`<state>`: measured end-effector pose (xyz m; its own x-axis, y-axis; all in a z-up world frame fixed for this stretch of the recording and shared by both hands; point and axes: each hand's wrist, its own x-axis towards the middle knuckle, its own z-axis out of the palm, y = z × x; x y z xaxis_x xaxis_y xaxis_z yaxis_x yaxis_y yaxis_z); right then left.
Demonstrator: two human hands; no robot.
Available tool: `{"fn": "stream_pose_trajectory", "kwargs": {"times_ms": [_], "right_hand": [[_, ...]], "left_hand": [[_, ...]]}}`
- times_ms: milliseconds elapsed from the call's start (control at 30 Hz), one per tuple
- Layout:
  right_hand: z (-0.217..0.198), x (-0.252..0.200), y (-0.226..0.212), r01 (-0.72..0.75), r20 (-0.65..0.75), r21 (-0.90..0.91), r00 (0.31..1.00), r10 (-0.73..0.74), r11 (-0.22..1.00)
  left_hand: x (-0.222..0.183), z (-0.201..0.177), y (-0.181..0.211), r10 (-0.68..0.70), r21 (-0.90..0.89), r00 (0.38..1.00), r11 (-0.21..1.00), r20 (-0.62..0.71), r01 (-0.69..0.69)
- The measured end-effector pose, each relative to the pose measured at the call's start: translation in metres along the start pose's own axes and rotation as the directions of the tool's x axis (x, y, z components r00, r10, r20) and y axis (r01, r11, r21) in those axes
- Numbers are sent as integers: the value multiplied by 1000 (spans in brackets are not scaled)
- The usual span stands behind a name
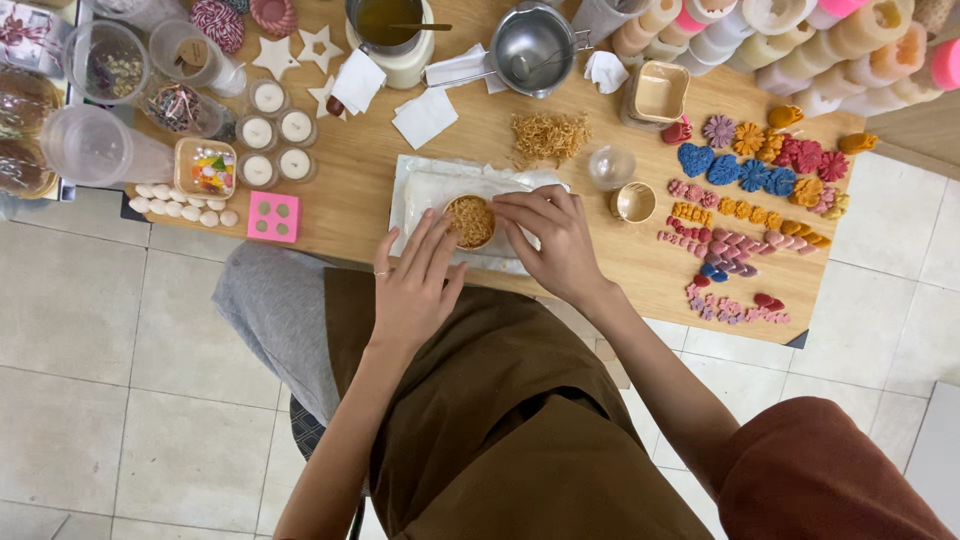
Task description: The person arranges dried moss and small decorative flowers into a small circular container, then carefully places a red rose candle and small white beads on top.
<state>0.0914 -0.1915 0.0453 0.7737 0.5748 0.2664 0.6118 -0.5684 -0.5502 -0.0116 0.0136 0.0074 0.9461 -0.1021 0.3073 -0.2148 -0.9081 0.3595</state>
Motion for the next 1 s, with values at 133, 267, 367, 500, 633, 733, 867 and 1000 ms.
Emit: {"fn": "stream_pose_trajectory", "kwargs": {"times_ms": [133, 267, 367, 500, 633, 733, 867, 1000], "right_hand": [[1, -4, 0, 54, 45, -51, 998, -52, 997], [6, -5, -6, 117, 32, -77, 993, -115, 990], [5, -6, -9, 49, -28, 4, 998, -49, 999], [-11, -12, 17, -66, -152, 49, 986, 73, 997], [-44, -30, 86, -220, -419, 4, 885, 201, 976], [-68, -49, 159, -552, -492, -58, 741, 458, 832], [-70, -70, 252, -606, -448, -323, 774, 447, 727], [-37, -70, 321, -660, -289, -387, 750, 595, 644]], "left_hand": [[0, 1, -2, 44, 34, 999, 998, 14, -45], [4, 3, 0, 53, 64, 998, 996, 27, -55], [6, -3, 2, 39, 62, 999, 997, 36, -41], [12, -11, 8, 60, 76, 998, 995, -16, -58], [18, -16, 17, 15, 13, 996, 1000, -84, -14], [22, -16, 25, -24, -26, 990, 999, -139, 20], [27, -14, 32, -28, -27, 989, 999, -144, 24], [28, -10, 38, -14, 13, 995, 1000, -104, 15]]}}
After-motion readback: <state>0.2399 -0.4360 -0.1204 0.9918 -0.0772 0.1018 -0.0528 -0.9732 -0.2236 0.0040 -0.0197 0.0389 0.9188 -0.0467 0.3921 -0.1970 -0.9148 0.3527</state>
